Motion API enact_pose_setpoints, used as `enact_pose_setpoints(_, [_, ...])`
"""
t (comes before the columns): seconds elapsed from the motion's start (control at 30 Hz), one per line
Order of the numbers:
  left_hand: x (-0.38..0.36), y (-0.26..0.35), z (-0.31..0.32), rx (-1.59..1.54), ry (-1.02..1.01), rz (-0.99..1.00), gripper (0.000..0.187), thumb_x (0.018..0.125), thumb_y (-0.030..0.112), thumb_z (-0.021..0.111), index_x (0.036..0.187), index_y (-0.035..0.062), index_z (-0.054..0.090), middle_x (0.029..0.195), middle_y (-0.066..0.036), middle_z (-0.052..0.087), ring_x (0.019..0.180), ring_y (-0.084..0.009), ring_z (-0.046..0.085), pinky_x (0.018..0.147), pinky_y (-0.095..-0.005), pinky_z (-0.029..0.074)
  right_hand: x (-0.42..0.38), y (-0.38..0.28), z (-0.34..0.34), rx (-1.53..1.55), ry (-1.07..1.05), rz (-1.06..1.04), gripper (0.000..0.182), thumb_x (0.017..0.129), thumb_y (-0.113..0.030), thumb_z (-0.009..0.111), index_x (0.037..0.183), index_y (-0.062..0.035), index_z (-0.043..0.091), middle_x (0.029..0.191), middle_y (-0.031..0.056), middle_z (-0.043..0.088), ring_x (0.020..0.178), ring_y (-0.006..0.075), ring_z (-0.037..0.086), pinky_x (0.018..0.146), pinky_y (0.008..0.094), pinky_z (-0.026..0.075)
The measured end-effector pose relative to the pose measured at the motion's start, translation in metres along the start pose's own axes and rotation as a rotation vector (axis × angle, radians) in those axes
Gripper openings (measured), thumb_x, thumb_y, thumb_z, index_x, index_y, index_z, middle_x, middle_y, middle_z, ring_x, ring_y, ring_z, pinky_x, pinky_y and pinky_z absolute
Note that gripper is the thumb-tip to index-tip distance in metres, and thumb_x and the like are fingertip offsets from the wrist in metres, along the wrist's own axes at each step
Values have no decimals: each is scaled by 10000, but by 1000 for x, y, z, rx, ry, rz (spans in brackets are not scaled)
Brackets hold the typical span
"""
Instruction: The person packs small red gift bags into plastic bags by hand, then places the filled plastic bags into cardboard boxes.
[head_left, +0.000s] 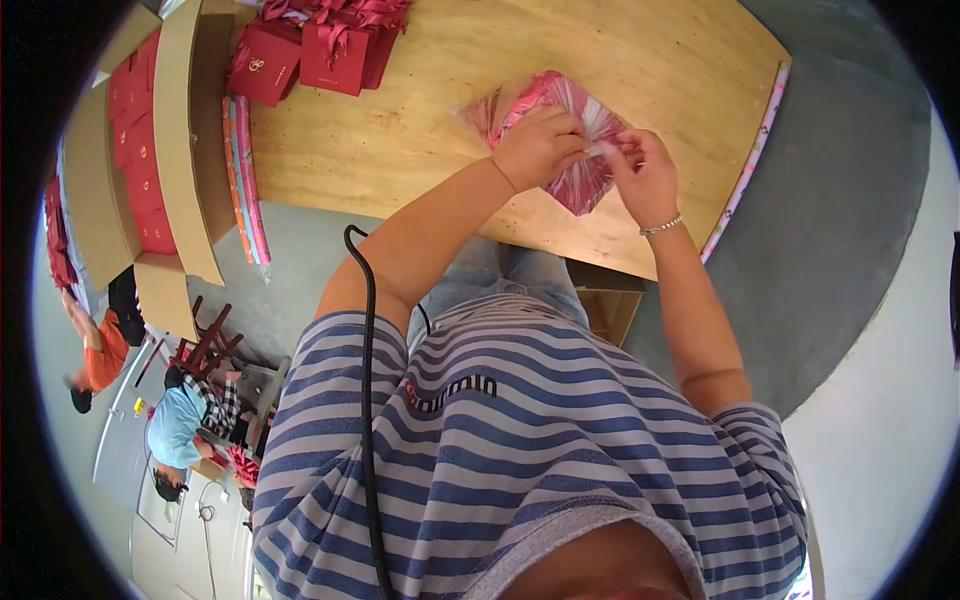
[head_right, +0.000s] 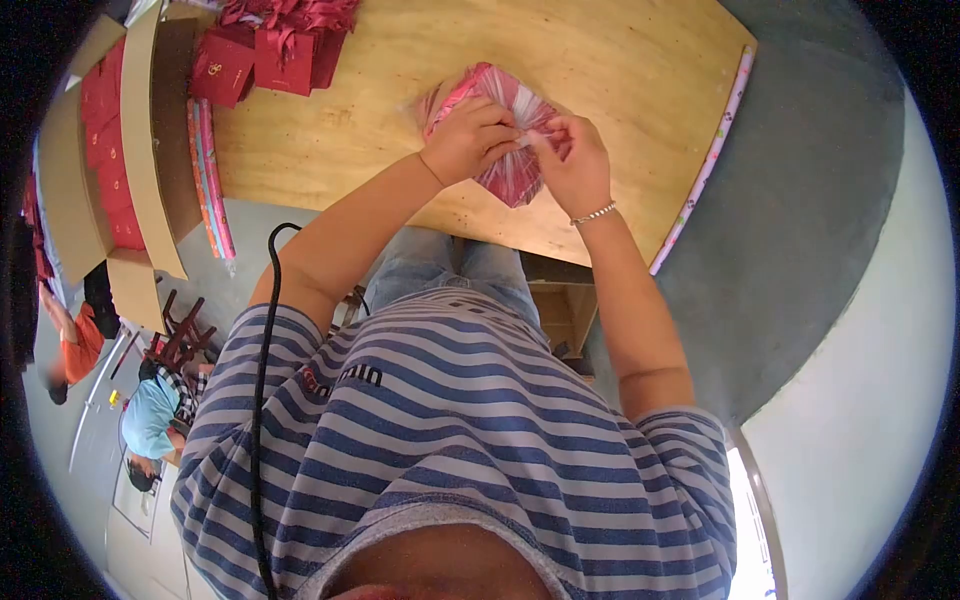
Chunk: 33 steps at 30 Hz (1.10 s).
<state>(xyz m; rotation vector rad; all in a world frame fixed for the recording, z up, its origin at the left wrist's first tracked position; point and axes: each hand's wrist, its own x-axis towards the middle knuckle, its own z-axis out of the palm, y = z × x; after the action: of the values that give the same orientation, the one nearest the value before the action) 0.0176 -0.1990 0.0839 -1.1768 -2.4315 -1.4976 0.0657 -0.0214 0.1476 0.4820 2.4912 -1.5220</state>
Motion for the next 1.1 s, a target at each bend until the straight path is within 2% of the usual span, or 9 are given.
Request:
enact_pose_setpoints(0.07, [3, -3, 1, 2, 18, -7, 143, 657, 146, 730, 772, 103, 657, 837, -14, 584, 827, -222, 564, 702, -350, 451, 4, -12, -4, -482, -150, -162, 204, 798, -200, 681, 879, -49, 571, 803, 100, 620, 696, 225, 635, 611, 328, 509])
enact_pose_setpoints(0.1, [3, -3, 1, -9, 17, -13, 157, 649, 153, 736, 775, 98, 660, 838, -16, 585, 829, -224, 565, 705, -353, 451, 5, -13, -2, -572, -184, -147, 199, 827, -252, 623, 857, -67, 557, 866, 122, 626, 735, 312, 624, 628, 396, 508])
enact_pose_setpoints(0.2, [4, 1, -5, -40, 0, -43, 190, 641, 133, 744, 808, 86, 666, 847, -32, 589, 826, -232, 566, 714, -353, 451, 13, 1, 0, -733, -341, -300, 191, 857, -264, 566, 855, -73, 564, 860, 128, 630, 741, 327, 614, 610, 420, 497])
enact_pose_setpoints(0.3, [5, 8, -10, -46, -20, -34, 211, 640, 112, 746, 836, 83, 674, 854, -38, 592, 829, -232, 563, 721, -349, 448, 17, 4, -2, -627, -377, -343, 145, 856, -219, 538, 832, -81, 574, 822, 126, 631, 729, 326, 612, 592, 434, 486])
enact_pose_setpoints(0.43, [7, 7, -9, -31, -35, 40, 188, 640, 133, 744, 813, 96, 682, 850, -16, 586, 842, -217, 551, 719, -340, 439, 8, -5, -5, -606, -376, -348, 115, 839, -184, 535, 805, -86, 585, 769, 123, 625, 705, 319, 612, 583, 432, 482])
enact_pose_setpoints(0.6, [8, 3, -9, -25, -56, 72, 165, 648, 147, 740, 795, 99, 681, 856, -8, 580, 821, -216, 543, 716, -341, 440, -4, -5, -2, -496, -203, -547, 82, 821, -133, 562, 764, -73, 560, 703, 119, 593, 652, 315, 595, 543, 410, 471])
enact_pose_setpoints(0.77, [6, 6, -14, 7, -69, 81, 173, 649, 130, 744, 805, 95, 677, 869, -18, 573, 814, -222, 539, 718, -343, 442, -8, -15, 2, -471, -197, -489, 95, 816, -125, 576, 751, -66, 538, 689, 118, 579, 641, 314, 588, 532, 407, 467])
enact_pose_setpoints(0.83, [7, 6, -16, -51, -82, -34, 198, 643, 108, 747, 825, 90, 673, 879, -32, 568, 823, -227, 535, 725, -342, 442, -7, -17, 2, -486, -187, -451, 104, 819, -132, 577, 750, -67, 535, 694, 119, 579, 640, 313, 587, 532, 409, 466])
enact_pose_setpoints(1.1, [15, 3, -17, -139, -98, 83, 244, 641, 112, 746, 870, 98, 661, 874, -24, 568, 836, -223, 538, 737, -347, 437, -11, -14, -3, -494, -191, -492, 72, 833, -133, 585, 814, -64, 593, 707, 118, 586, 637, 304, 591, 527, 388, 464])
